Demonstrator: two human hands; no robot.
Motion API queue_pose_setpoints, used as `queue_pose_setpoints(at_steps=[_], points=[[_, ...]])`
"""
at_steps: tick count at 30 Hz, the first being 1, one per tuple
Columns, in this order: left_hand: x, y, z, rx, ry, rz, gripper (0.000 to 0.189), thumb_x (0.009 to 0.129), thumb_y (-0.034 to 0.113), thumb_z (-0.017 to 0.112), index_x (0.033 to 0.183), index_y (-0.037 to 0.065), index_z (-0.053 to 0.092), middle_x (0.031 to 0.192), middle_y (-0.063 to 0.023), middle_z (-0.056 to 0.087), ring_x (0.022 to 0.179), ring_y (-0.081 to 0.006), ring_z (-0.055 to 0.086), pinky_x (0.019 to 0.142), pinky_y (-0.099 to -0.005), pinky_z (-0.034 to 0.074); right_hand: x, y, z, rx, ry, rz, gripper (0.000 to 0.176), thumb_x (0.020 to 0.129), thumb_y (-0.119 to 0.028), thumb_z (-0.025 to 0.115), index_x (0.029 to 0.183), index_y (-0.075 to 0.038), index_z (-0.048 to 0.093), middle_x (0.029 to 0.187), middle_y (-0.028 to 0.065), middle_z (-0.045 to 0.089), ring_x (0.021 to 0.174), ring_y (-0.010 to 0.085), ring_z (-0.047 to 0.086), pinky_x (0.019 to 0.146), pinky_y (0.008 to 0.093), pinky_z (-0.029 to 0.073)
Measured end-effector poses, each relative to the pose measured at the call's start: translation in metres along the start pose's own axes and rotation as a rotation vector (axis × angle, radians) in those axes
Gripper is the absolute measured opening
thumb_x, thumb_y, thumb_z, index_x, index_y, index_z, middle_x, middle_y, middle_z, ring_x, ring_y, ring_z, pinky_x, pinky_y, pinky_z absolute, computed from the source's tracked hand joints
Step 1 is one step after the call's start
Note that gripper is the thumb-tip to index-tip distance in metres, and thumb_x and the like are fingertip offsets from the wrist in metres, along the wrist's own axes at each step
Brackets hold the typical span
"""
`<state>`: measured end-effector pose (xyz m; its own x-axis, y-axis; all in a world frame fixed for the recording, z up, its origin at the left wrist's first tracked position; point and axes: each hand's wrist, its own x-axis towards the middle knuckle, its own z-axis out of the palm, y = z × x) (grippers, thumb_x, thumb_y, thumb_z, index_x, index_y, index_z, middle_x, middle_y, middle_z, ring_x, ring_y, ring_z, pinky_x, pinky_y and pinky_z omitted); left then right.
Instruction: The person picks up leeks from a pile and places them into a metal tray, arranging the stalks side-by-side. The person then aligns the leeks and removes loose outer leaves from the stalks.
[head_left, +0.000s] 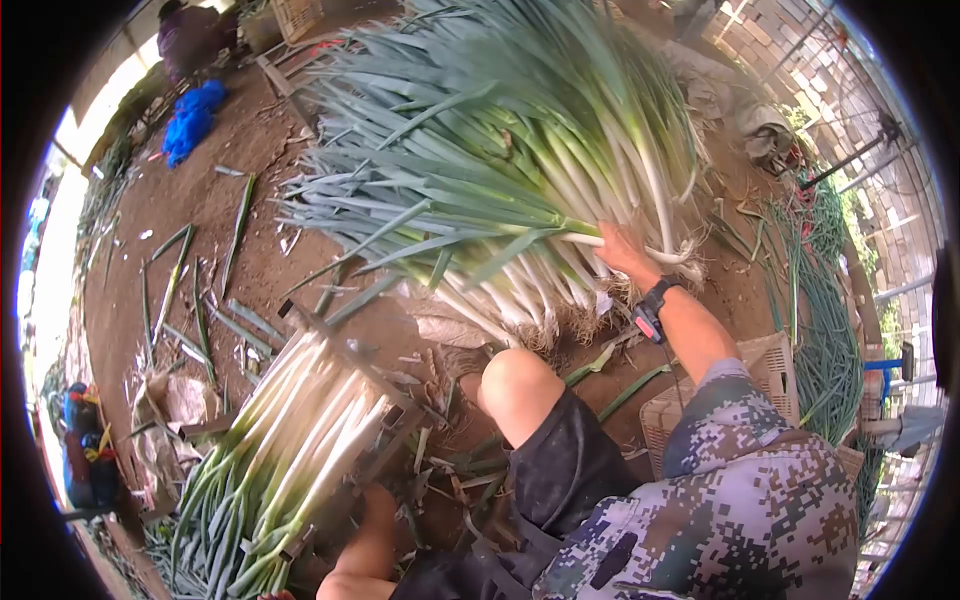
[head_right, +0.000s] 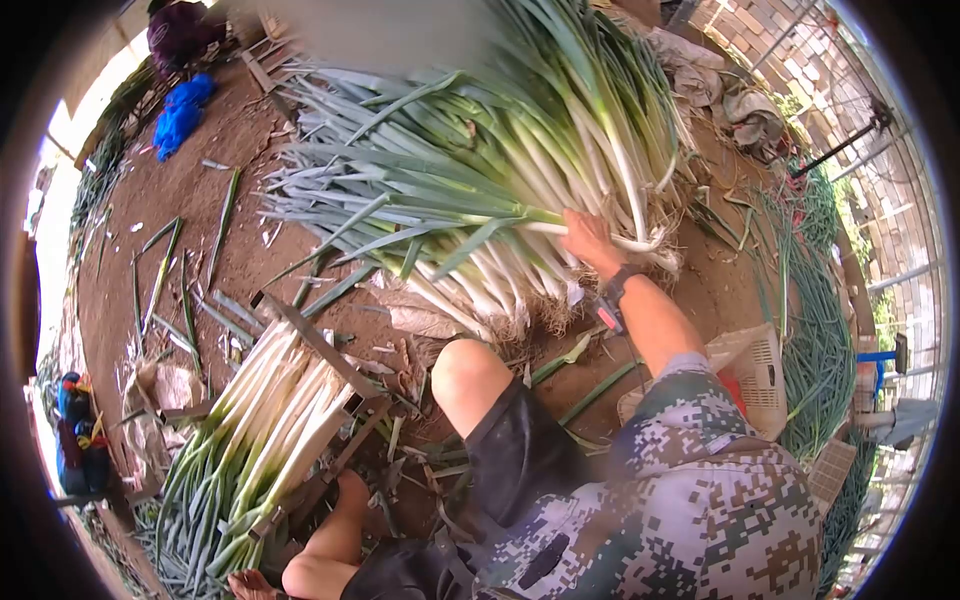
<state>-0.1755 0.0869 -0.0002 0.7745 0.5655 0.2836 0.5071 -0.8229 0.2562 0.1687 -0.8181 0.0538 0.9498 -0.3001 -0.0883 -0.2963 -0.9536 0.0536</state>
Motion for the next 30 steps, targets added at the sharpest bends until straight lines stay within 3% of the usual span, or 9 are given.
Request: queue_pose_setpoints(at_steps=[3,6,7,8,9,13,21,27,30], points=[[-0.013,-0.015,0.017,-0.357,-0.044,-0.149,0.042,0.100,0.023,0.057,0.136,0.002,0.051,0.130,-0.0175,0.060,0.121,-0.0326,0.056,0.104,-0.0448,0.043,-0.022,-0.017,-0.024,-0.020,-0.096,-0.103,0.042,0.082,-0.035,0.072,0.116,-0.012,0.065,0.097,0.0157,0.072,0.088,0.0339,0.070,0.079,0.0480,0.055],[-0.026,0.045,0.005,-0.957,0.016,-0.354,0.035,0.102,0.019,0.053,0.134,0.004,0.050,0.124,-0.0099,0.061,0.102,-0.0200,0.065,0.083,-0.0303,0.055,-0.045,-0.043,-0.041,0.212,-0.059,-0.139,0.040,0.080,-0.042,0.076,0.109,-0.014,0.070,0.090,0.0124,0.073,0.081,0.0289,0.071,0.074,0.0459,0.054],[-0.027,0.052,0.005,-0.944,0.038,-0.322,0.033,0.100,0.017,0.059,0.129,0.004,0.055,0.117,-0.0073,0.064,0.090,-0.0186,0.067,0.076,-0.0296,0.056,-0.060,-0.068,-0.071,0.320,-0.111,-0.144,0.040,0.081,-0.040,0.076,0.110,-0.013,0.070,0.088,0.0114,0.073,0.078,0.0264,0.070,0.072,0.0422,0.053],[-0.025,0.065,0.001,-1.448,0.155,-0.539,0.028,0.097,0.018,0.066,0.122,0.006,0.062,0.105,-0.0066,0.068,0.078,-0.0175,0.067,0.069,-0.0301,0.057,-0.058,-0.072,-0.072,0.428,-0.061,-0.261,0.041,0.082,-0.036,0.077,0.112,-0.008,0.069,0.083,0.0118,0.071,0.074,0.0221,0.067,0.069,0.0381,0.051],[-0.021,0.074,0.000,-1.501,0.196,-0.669,0.021,0.097,0.020,0.068,0.114,0.008,0.067,0.093,-0.0047,0.070,0.073,-0.0161,0.067,0.067,-0.0307,0.058,-0.062,-0.086,-0.083,0.481,-0.040,-0.294,0.042,0.083,-0.035,0.078,0.111,-0.005,0.069,0.081,0.0105,0.069,0.073,0.0199,0.065,0.069,0.0359,0.051],[-0.031,0.077,0.004,-1.605,0.130,-0.673,0.016,0.096,0.022,0.070,0.106,0.009,0.069,0.086,-0.0029,0.072,0.069,-0.0146,0.068,0.064,-0.0317,0.059,-0.084,-0.155,-0.149,0.772,-0.062,-0.395,0.044,0.086,-0.033,0.080,0.106,0.004,0.067,0.078,0.0060,0.066,0.073,0.0134,0.060,0.068,0.0301,0.049],[-0.045,0.078,0.014,-1.531,0.118,-0.779,0.017,0.096,0.019,0.070,0.106,0.006,0.070,0.087,-0.0049,0.073,0.071,-0.0152,0.071,0.062,-0.0291,0.061,-0.165,-0.343,-0.252,0.874,-0.069,-0.705,0.033,0.088,-0.028,0.079,0.103,0.000,0.068,0.081,0.0016,0.066,0.075,0.0093,0.060,0.071,0.0264,0.048],[-0.045,0.087,-0.001,-1.416,0.023,-0.757,0.019,0.095,0.018,0.071,0.107,0.004,0.070,0.089,-0.0049,0.072,0.073,-0.0136,0.069,0.066,-0.0266,0.059,-0.188,-0.489,-0.224,0.873,-0.163,-1.032,0.026,0.089,-0.023,0.077,0.109,-0.007,0.072,0.085,-0.0018,0.068,0.076,0.0085,0.061,0.070,0.0260,0.048],[-0.044,0.096,-0.019,-1.337,-0.093,-0.614,0.022,0.097,0.018,0.069,0.112,0.001,0.069,0.094,-0.0062,0.071,0.079,-0.0136,0.066,0.074,-0.0268,0.056,-0.222,-0.562,-0.173,0.737,0.050,-1.254,0.031,0.088,-0.032,0.076,0.108,-0.009,0.069,0.083,0.0059,0.068,0.070,0.0162,0.065,0.061,0.0347,0.055]])
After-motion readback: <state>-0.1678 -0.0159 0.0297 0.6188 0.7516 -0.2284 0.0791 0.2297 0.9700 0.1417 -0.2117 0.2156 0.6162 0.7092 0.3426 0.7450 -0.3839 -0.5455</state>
